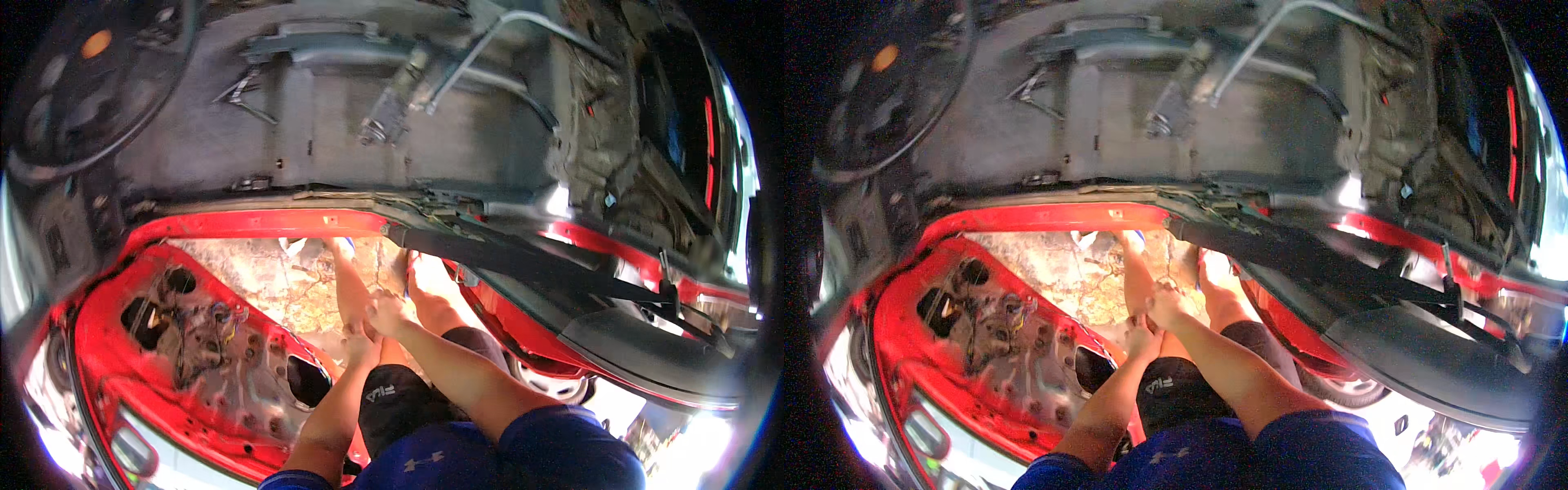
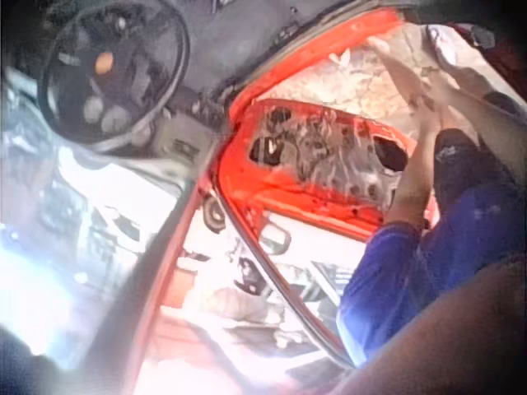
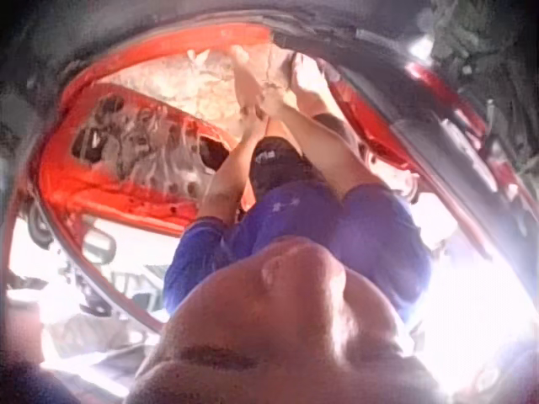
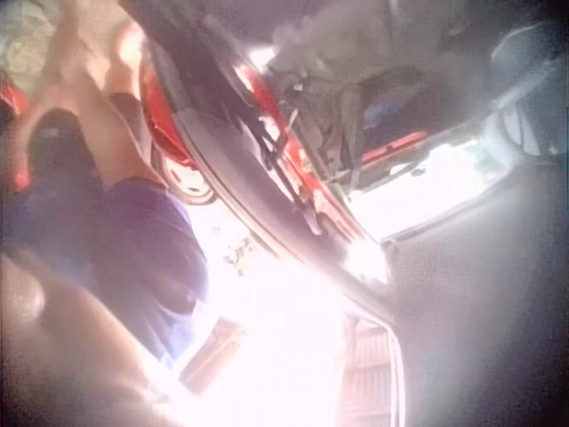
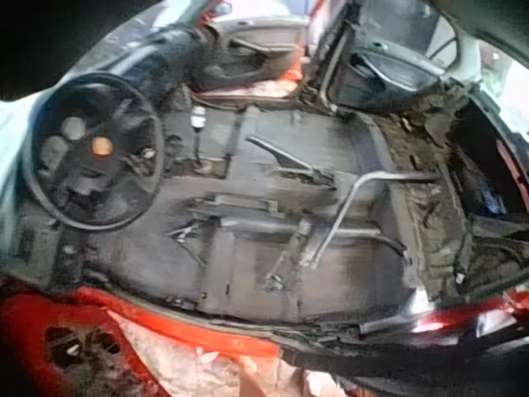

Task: The person installs several black plastic interior trim pieces into a red car. They pick up a long trim piece and fit it along the top of the open door frame, then install a larger panel into the footwell area, and finally attach a smaller trim piece near the roof lining.

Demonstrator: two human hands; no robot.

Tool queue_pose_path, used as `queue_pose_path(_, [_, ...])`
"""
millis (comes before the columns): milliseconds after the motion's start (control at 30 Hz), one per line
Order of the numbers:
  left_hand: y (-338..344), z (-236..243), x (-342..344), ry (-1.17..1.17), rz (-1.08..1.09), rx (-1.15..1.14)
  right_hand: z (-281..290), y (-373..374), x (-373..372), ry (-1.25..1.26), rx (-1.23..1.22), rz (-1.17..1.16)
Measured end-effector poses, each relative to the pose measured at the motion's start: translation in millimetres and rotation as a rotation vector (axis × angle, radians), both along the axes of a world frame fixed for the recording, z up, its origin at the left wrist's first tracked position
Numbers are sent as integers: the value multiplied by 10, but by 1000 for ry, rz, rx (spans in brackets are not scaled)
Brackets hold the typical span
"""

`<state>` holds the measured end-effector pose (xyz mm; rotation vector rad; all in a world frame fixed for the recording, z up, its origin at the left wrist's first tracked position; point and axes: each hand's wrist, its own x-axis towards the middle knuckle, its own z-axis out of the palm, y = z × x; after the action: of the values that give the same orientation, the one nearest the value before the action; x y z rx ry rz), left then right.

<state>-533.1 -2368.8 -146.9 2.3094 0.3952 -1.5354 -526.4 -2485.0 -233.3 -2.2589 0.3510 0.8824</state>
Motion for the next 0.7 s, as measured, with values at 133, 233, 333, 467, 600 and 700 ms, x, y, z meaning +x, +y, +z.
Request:
queue_pose_path(133, [16,210,-302,-26,-14,-61,789,-407,-73,93,107,-26])
queue_pose_path(233, [115,556,-348,62,99,-83,1244,-599,-157,159,183,20])
queue_pose_path(333, [143,827,-566,28,84,-95,1692,-788,-303,248,230,182])
queue_pose_path(467, [97,1144,-722,4,25,-84,1918,-1230,-591,233,243,410])
queue_pose_path(600, [62,1388,-785,-4,106,-93,2186,-1560,-630,242,140,779])
queue_pose_path(700, [31,1477,-885,-48,119,-85,2378,-1672,-588,346,164,1001])
